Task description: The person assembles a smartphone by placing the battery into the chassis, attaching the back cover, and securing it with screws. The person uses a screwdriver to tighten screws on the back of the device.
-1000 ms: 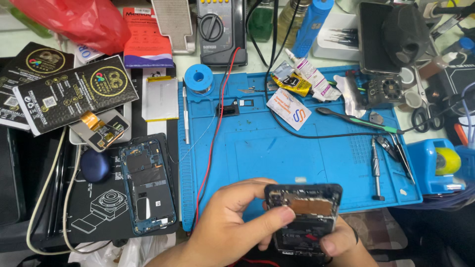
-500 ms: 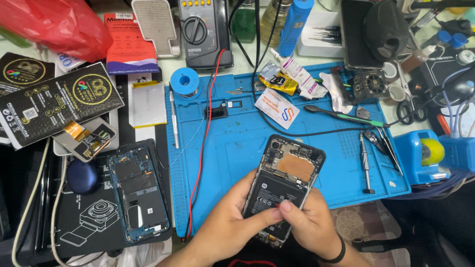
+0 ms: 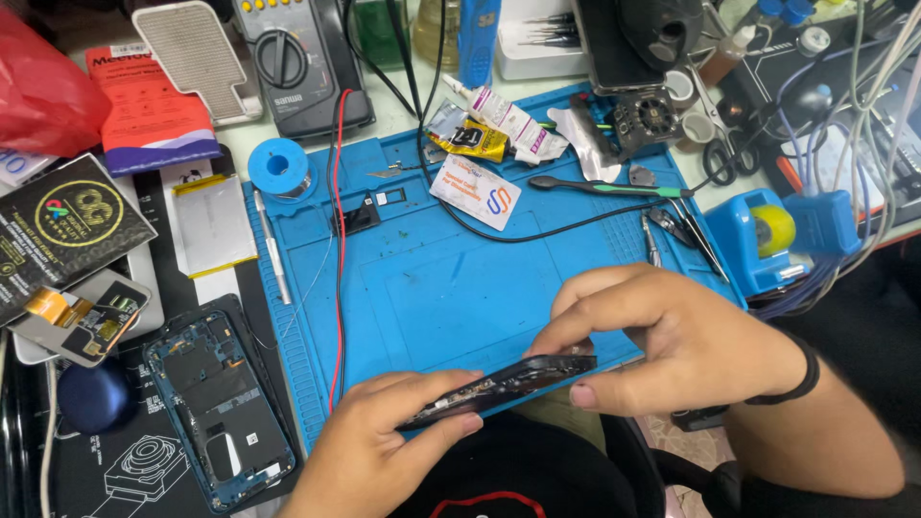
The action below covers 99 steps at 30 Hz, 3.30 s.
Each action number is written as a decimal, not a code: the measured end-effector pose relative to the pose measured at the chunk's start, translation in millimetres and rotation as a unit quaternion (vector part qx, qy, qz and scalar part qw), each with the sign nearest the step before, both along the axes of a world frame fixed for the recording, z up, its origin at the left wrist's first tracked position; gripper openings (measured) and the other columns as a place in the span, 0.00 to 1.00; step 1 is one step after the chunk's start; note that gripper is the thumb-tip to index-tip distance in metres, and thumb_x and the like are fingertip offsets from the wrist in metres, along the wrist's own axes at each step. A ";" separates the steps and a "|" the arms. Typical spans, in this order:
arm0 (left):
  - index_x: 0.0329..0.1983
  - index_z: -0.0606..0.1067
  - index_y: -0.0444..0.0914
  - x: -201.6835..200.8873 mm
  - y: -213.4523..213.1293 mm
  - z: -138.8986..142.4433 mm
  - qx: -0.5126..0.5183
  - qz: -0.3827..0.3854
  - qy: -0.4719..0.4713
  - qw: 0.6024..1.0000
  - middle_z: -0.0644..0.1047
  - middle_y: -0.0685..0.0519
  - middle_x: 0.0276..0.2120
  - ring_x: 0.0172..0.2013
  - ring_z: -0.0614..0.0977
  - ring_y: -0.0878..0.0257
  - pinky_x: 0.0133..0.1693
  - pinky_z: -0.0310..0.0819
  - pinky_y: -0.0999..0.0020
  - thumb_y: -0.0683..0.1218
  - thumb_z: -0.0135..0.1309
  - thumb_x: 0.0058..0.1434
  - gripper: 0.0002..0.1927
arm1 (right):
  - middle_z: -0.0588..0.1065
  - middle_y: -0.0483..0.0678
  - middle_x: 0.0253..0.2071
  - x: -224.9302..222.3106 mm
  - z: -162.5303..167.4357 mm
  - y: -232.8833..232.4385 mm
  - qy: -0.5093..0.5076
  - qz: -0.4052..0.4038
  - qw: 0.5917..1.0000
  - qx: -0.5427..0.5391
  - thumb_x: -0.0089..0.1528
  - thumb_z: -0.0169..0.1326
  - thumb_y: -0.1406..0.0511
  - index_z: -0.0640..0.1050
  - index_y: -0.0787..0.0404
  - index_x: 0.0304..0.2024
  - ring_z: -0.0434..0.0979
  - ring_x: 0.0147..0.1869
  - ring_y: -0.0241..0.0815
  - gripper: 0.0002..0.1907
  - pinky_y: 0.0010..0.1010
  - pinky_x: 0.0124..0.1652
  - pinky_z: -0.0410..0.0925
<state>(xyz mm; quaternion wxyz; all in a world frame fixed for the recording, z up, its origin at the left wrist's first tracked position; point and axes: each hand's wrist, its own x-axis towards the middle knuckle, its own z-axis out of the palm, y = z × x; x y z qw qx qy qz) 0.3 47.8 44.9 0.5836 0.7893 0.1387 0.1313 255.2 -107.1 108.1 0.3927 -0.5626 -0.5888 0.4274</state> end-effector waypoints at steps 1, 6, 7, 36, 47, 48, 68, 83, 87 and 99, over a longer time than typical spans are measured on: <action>0.49 0.83 0.40 0.1 -0.1 1.3 0.012 0.000 0.008 1.000 0.87 0.51 0.38 0.41 0.89 0.59 0.44 0.79 0.66 0.45 0.66 0.55 0.17 | 0.80 0.46 0.34 -0.6 6.1 3.0 -0.010 0.006 1.000 0.000 0.53 0.68 0.67 0.86 0.63 0.44 0.80 0.38 0.37 0.16 0.29 0.40 0.73; 0.48 0.83 0.42 0.1 -0.8 4.5 0.044 0.002 0.013 0.999 0.87 0.51 0.38 0.40 0.89 0.57 0.43 0.80 0.65 0.44 0.66 0.55 0.17 | 0.80 0.45 0.33 -6.1 17.8 10.3 -0.036 0.015 0.999 -0.021 0.53 0.67 0.67 0.86 0.61 0.41 0.79 0.36 0.36 0.13 0.27 0.37 0.72; 0.48 0.83 0.41 0.2 -1.2 4.7 0.049 0.002 0.009 0.999 0.87 0.52 0.39 0.40 0.89 0.57 0.43 0.80 0.65 0.44 0.66 0.55 0.16 | 0.80 0.45 0.33 -6.6 17.3 10.3 -0.034 0.011 0.999 -0.023 0.53 0.67 0.67 0.86 0.61 0.40 0.79 0.36 0.36 0.13 0.27 0.37 0.72; 0.55 0.80 0.40 -6.4 -5.0 14.0 -0.004 -0.020 0.029 0.999 0.86 0.48 0.38 0.39 0.88 0.54 0.40 0.80 0.66 0.44 0.63 0.60 0.19 | 0.78 0.44 0.29 -17.2 -1.1 2.1 -0.081 -0.068 0.994 -0.025 0.52 0.67 0.67 0.81 0.61 0.29 0.75 0.37 0.38 0.06 0.29 0.34 0.68; 0.56 0.78 0.36 -4.7 -4.1 8.5 -0.155 -0.001 0.086 0.984 0.86 0.52 0.39 0.39 0.84 0.68 0.44 0.78 0.71 0.44 0.63 0.58 0.22 | 0.71 0.41 0.28 -7.3 -5.7 20.4 0.032 -0.083 0.982 -0.168 0.52 0.66 0.66 0.79 0.63 0.31 0.69 0.35 0.32 0.09 0.26 0.34 0.64; 0.56 0.78 0.36 -4.5 -4.3 7.1 -0.152 0.005 0.091 0.984 0.86 0.52 0.39 0.39 0.84 0.68 0.44 0.78 0.72 0.44 0.64 0.58 0.22 | 0.70 0.41 0.28 -7.7 -6.5 21.7 0.036 -0.101 0.976 -0.190 0.52 0.66 0.67 0.79 0.63 0.30 0.68 0.34 0.32 0.09 0.26 0.32 0.63; 0.61 0.73 0.31 14.0 -24.9 -10.9 -0.354 0.185 -0.088 0.912 0.82 0.52 0.43 0.41 0.83 0.69 0.43 0.80 0.72 0.38 0.60 0.61 0.24 | 0.78 0.54 0.45 -100.5 -65.2 34.8 -0.231 -0.404 0.844 0.268 0.53 0.68 0.74 0.82 0.63 0.41 0.83 0.45 0.41 0.14 0.27 0.44 0.75; 0.55 0.78 0.35 17.2 -24.3 1.2 -0.173 0.190 -0.022 0.966 0.83 0.55 0.36 0.36 0.80 0.72 0.39 0.76 0.76 0.41 0.61 0.60 0.18 | 0.68 0.49 0.49 -87.0 -68.2 29.2 -0.073 -0.395 0.901 0.162 0.54 0.65 0.76 0.79 0.65 0.38 0.74 0.50 0.37 0.11 0.24 0.48 0.70; 0.54 0.78 0.34 18.6 -24.6 0.6 -0.171 0.182 -0.028 0.968 0.83 0.56 0.37 0.37 0.80 0.73 0.40 0.76 0.76 0.40 0.61 0.61 0.17 | 0.64 0.48 0.51 -81.5 -74.7 24.8 -0.026 -0.374 0.916 0.143 0.55 0.63 0.76 0.77 0.65 0.38 0.72 0.51 0.36 0.11 0.24 0.48 0.71; 0.63 0.72 0.34 17.4 -19.3 -17.7 -0.389 0.102 -0.017 0.915 0.82 0.53 0.44 0.40 0.81 0.70 0.42 0.78 0.73 0.38 0.60 0.60 0.26 | 0.73 0.53 0.54 -45.7 -51.3 22.1 0.275 -0.275 0.917 0.087 0.58 0.58 0.76 0.69 0.68 0.61 0.75 0.58 0.42 0.28 0.34 0.56 0.70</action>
